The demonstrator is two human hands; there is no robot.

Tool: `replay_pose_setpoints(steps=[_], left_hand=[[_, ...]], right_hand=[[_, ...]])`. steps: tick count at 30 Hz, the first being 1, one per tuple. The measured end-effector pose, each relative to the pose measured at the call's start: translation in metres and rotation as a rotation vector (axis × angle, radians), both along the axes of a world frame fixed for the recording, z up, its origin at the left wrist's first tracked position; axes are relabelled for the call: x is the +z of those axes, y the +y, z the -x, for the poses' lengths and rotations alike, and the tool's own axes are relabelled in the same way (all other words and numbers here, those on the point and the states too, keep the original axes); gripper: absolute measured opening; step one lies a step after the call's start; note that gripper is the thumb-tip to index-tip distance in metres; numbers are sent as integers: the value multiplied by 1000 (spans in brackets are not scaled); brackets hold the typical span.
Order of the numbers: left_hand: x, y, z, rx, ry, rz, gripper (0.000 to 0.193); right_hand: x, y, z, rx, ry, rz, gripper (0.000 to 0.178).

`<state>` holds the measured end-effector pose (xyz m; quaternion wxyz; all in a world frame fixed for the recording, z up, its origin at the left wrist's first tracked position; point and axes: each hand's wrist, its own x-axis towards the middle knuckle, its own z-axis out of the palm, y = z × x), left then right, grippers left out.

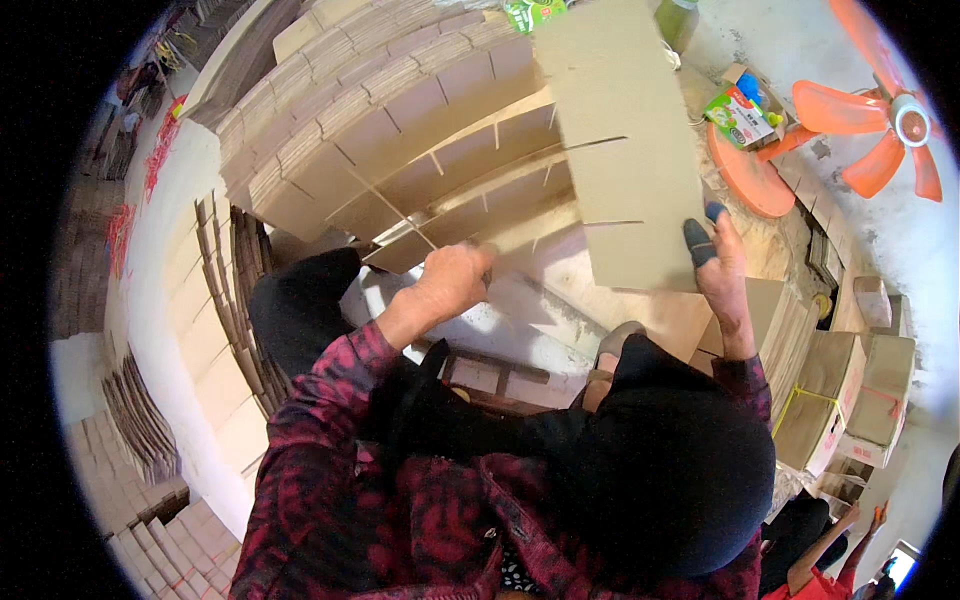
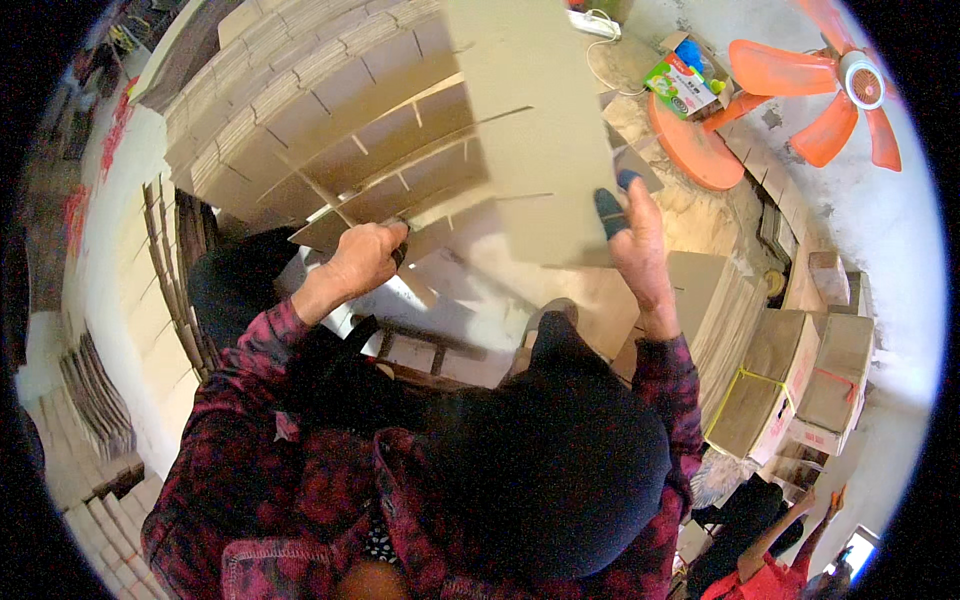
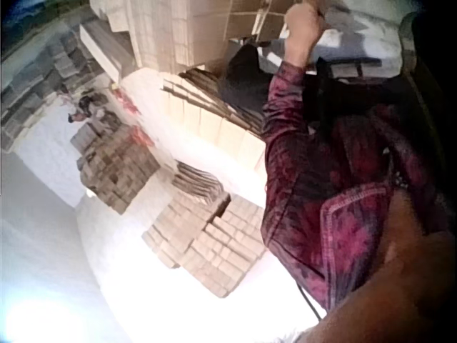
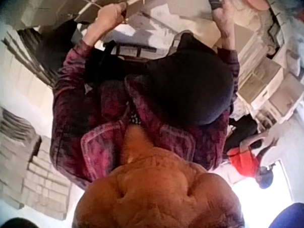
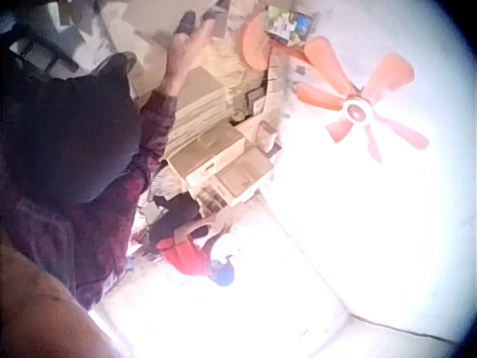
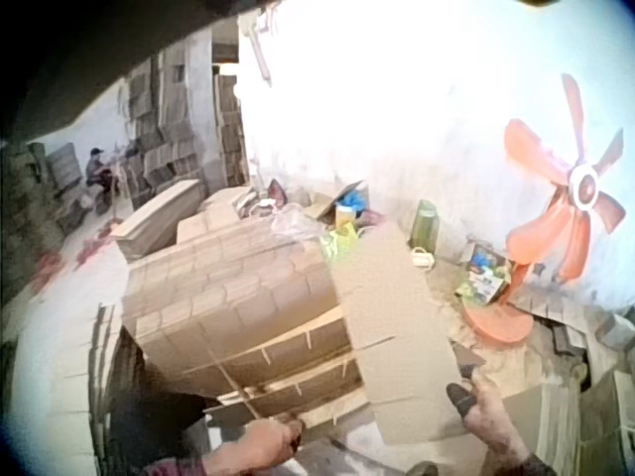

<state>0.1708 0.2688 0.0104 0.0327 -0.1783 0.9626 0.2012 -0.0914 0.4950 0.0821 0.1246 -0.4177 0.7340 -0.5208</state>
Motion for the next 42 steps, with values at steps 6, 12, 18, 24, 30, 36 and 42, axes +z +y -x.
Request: replay_pose_setpoints(steps=[6,12,18,24,30,36,42], left_hand=[[-5,20,-10,93,116,-118,8],[-3,27,-8,106,130,-95,8],[-6,25,-9,77,209,-138,8],[-5,25,-11,109,168,-176,8],[-6,28,-12,82,147,-181,13],[-4,26,-14,91,82,-161,17],[-3,24,-8,91,-5,-114,18]], right_hand=[[20,-30,-18,289,204,-124,41],[40,-52,-30,444,232,-220,50],[33,-72,-28,543,324,-337,55],[60,-84,-46,530,282,-494,58],[25,-88,-55,569,408,-483,63],[-2,-98,-65,610,469,-522,59],[-30,-96,-96,673,619,-909,86]])
